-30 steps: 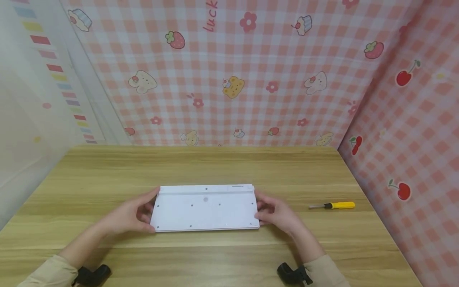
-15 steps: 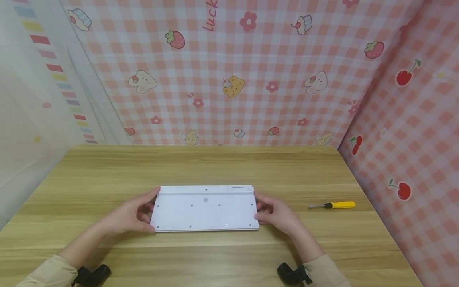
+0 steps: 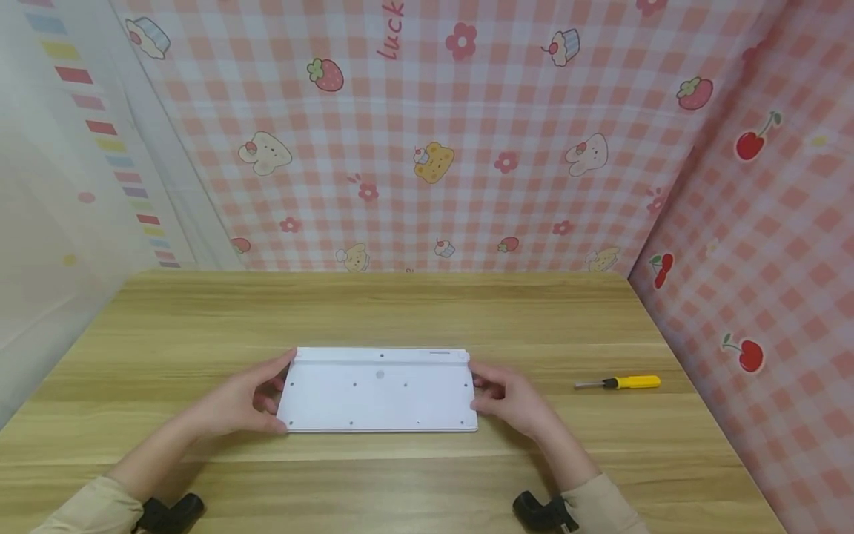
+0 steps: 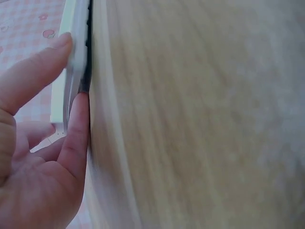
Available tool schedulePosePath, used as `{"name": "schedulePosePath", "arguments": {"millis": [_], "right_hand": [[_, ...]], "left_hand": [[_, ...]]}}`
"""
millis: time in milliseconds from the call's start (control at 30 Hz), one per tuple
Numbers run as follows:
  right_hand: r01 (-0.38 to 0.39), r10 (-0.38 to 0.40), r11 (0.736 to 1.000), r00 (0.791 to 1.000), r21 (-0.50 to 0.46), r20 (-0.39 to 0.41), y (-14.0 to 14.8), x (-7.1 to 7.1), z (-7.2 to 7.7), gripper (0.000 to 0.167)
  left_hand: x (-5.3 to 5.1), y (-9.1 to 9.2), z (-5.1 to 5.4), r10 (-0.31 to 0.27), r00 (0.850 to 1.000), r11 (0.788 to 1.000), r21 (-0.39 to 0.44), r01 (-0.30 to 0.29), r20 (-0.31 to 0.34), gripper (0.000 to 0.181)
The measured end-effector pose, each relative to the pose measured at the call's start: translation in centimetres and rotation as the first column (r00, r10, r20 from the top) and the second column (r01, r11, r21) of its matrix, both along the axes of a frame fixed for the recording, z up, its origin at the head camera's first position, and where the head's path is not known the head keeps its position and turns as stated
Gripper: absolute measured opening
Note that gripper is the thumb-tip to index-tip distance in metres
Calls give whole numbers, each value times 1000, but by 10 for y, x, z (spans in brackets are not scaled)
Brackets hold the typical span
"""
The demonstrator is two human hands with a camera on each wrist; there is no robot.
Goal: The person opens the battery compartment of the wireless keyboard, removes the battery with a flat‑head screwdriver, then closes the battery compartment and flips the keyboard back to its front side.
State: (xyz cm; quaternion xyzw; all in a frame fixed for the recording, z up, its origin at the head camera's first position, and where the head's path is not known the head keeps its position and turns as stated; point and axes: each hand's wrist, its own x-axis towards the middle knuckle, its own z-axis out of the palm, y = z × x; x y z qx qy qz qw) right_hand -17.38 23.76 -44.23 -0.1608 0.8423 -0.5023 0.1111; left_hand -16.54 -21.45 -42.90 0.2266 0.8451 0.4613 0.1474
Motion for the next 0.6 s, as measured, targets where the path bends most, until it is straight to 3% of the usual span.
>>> {"name": "schedulePosePath", "arguments": {"millis": [200,600], "right_hand": [[41,-41,999,999,3,0,1,0,-2,58],[27,-26,999,999,-25,47,2,-2,0,55]], "left_hand": [[-2,1,-2,-11,998,1000,-29,10,-58,108],[-1,2,1,4,1000,1000,-21,-4,-10,105]]}}
